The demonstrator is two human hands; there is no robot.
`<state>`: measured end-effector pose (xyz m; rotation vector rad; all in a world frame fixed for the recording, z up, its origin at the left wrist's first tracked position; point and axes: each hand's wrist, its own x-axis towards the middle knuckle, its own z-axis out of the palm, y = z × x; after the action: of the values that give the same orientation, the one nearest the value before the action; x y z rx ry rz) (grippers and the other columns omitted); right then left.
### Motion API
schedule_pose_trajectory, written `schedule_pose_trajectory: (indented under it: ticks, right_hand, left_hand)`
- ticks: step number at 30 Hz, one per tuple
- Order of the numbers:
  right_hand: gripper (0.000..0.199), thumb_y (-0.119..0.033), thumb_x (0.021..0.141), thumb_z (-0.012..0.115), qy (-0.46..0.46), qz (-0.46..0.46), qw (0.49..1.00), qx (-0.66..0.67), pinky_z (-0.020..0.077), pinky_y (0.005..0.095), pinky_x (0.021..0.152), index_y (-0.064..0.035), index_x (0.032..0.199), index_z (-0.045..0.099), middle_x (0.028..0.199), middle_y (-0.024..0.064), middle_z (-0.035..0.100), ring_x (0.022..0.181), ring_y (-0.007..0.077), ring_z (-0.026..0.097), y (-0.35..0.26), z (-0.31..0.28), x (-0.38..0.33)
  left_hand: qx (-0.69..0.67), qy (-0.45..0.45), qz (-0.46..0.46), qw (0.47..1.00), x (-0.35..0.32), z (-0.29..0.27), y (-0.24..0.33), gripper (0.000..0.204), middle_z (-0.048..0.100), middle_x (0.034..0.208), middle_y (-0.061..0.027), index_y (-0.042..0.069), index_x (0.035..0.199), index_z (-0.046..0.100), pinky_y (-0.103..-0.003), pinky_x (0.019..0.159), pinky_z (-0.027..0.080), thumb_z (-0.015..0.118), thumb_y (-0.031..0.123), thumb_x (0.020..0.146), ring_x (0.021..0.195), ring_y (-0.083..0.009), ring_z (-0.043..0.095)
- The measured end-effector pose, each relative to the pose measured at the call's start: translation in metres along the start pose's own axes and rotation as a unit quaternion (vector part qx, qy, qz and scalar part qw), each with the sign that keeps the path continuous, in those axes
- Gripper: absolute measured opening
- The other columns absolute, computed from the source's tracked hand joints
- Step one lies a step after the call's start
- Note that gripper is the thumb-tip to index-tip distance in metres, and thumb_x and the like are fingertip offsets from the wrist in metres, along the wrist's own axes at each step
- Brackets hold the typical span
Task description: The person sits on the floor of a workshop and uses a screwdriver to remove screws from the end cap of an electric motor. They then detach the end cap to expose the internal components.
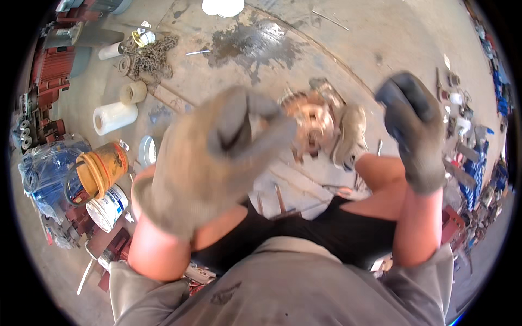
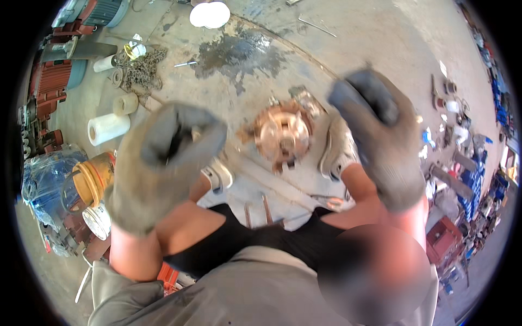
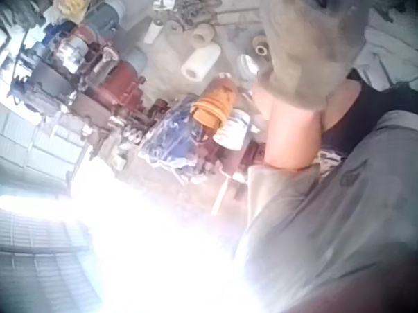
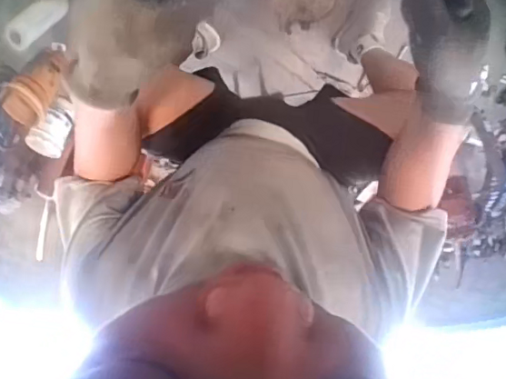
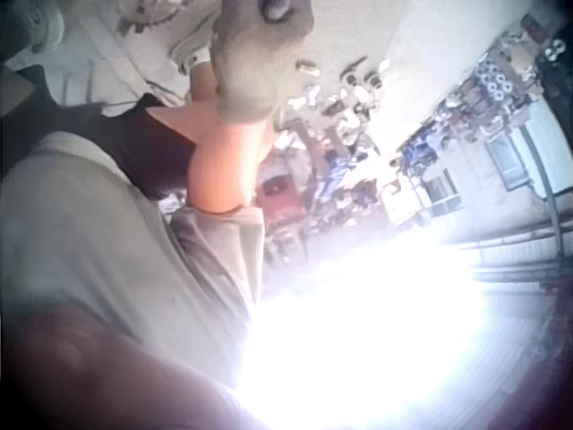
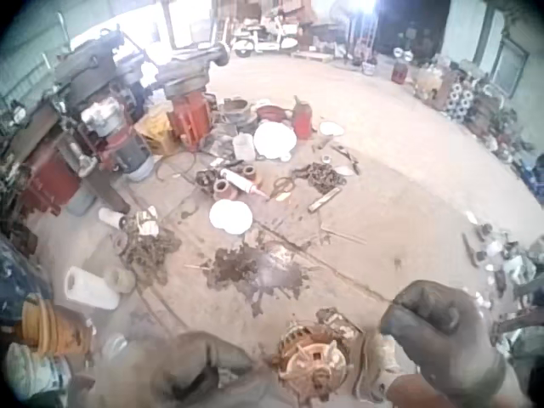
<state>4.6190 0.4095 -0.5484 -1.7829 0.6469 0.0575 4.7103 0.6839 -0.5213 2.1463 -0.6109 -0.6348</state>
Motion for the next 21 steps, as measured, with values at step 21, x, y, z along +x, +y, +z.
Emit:
schedule_pose_trajectory:
  ticks: [21]
  right_hand:
    - [0.040,-0.035,0.118,0.053,-0.021,-0.106,0.973,0.204,0.0506,0.0265,0.086,-0.0041,0.143,0.062,0.104,0.0040,0.069,0.096,0.0108,0.062,0.098,0.030,-0.040]
  left_hand:
    - [-0.066,-0.087,-0.088,0.990,-0.009,0.141,-0.063,0.051,0.077,0.105,-0.0134,0.007,0.131,0.068,-0.038,0.084,0.058,0.082,0.042,0.097,0.094,-0.0213,0.074]
